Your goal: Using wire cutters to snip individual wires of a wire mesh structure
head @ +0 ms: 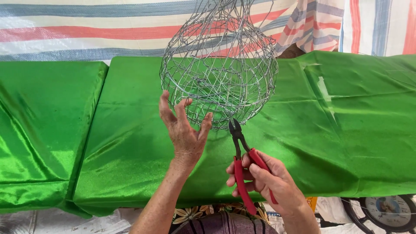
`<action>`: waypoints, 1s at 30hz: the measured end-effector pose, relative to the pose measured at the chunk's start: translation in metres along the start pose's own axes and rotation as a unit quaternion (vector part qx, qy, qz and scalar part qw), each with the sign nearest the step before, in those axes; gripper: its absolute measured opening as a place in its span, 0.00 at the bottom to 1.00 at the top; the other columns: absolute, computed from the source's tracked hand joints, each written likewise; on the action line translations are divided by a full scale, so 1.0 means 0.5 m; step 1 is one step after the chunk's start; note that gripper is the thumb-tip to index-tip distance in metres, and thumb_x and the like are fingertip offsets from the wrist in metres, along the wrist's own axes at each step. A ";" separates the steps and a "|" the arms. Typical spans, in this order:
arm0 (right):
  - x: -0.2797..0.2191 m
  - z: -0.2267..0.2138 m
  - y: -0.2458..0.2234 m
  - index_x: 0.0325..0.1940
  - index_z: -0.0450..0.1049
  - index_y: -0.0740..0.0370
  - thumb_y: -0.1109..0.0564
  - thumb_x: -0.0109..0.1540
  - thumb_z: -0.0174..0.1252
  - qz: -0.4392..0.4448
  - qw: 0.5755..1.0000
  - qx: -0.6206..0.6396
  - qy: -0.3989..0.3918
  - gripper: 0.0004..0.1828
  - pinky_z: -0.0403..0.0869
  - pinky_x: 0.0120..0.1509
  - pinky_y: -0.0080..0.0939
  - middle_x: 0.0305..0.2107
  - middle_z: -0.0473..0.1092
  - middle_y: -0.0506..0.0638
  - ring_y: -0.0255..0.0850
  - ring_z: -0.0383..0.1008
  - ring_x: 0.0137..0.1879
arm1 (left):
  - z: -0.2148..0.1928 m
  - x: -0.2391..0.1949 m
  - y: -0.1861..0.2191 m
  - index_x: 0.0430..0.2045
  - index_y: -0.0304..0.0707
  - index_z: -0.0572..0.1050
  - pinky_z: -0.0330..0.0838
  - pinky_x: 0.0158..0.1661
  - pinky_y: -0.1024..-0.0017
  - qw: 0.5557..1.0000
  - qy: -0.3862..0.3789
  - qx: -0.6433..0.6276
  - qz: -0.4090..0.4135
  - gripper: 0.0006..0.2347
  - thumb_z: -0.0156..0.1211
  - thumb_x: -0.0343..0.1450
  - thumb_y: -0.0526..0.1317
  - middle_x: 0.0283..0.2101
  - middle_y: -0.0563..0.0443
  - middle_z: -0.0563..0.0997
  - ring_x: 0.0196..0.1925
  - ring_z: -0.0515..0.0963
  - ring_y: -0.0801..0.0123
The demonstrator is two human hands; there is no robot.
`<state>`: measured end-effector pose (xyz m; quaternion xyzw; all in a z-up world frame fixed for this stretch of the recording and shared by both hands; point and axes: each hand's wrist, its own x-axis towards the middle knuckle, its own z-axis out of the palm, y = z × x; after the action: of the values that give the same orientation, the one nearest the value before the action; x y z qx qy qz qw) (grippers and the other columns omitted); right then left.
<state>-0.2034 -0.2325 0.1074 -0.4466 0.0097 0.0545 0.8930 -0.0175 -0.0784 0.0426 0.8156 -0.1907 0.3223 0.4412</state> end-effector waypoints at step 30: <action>0.038 -0.030 -0.036 0.46 0.67 0.68 0.58 0.68 0.52 0.057 0.998 0.024 -0.003 0.09 0.83 0.32 0.51 0.41 0.72 0.75 0.56 0.79 0.38 | 0.008 -0.003 -0.018 0.44 0.39 0.73 0.69 0.63 0.47 0.999 0.028 -0.032 0.011 0.16 0.60 0.74 0.52 0.76 0.35 0.50 0.79 0.55 0.41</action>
<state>-0.1821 -0.2536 0.1115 -0.4233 0.0335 0.1070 0.8990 -0.0120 -0.0770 0.0345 0.7896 -0.1970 0.3436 0.4687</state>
